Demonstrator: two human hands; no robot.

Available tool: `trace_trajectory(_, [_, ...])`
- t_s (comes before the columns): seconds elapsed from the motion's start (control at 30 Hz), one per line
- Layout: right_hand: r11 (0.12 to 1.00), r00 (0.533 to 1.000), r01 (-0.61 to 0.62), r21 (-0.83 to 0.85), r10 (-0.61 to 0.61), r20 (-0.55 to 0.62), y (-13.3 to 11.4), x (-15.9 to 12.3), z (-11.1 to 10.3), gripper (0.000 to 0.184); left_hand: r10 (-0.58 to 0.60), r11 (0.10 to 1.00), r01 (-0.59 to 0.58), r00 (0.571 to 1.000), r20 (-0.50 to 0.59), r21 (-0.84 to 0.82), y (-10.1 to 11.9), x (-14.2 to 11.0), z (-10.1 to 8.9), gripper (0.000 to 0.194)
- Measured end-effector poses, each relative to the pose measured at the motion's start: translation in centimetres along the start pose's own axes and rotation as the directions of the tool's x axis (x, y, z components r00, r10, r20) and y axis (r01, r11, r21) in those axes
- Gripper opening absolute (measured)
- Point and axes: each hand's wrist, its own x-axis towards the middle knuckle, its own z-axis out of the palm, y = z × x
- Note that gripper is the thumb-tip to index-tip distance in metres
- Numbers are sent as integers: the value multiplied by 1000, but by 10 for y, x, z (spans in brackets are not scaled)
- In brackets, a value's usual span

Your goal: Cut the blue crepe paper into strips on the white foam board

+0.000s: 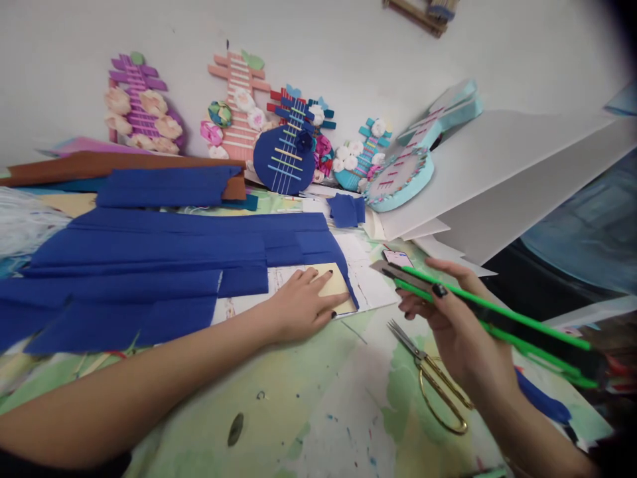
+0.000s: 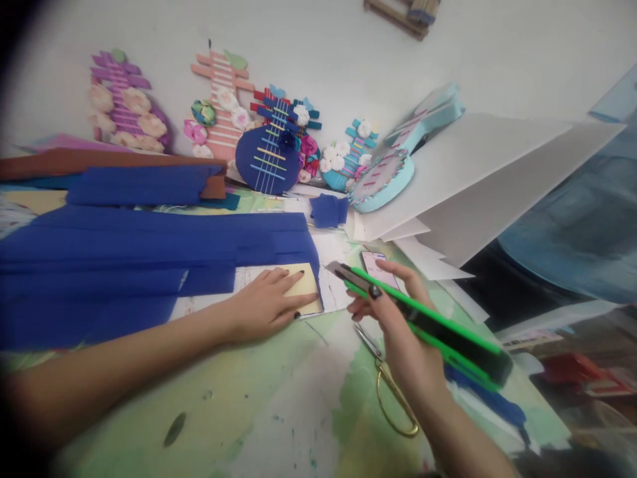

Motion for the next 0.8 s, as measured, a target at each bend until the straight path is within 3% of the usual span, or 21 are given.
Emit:
trace_trajectory(0.17, [964,983,-160,214,137,119,-5,53,11,27,-15,999,16,1000,11,-28,0,0,0,44])
trace_trajectory(0.33, [828,930,-360,430,285,231,48,91,52,22,-27,998,28,1000,4,-55,1,-2,3,45])
trace_trajectory(0.47, [682,854,-520,514,394,340,86,102,75,21,-44,997,44,999,6,-62,2,-3,3,43])
trace_trajectory(0.57, [621,835,-550,558,403,375,101,105,77,21,-51,996,52,999,15,-76,3,-3,3,43])
trace_trajectory(0.8, [658,822,-560,503,366,436,114,106,77,19,-36,996,36,999,-10,-78,4,-3,1,44])
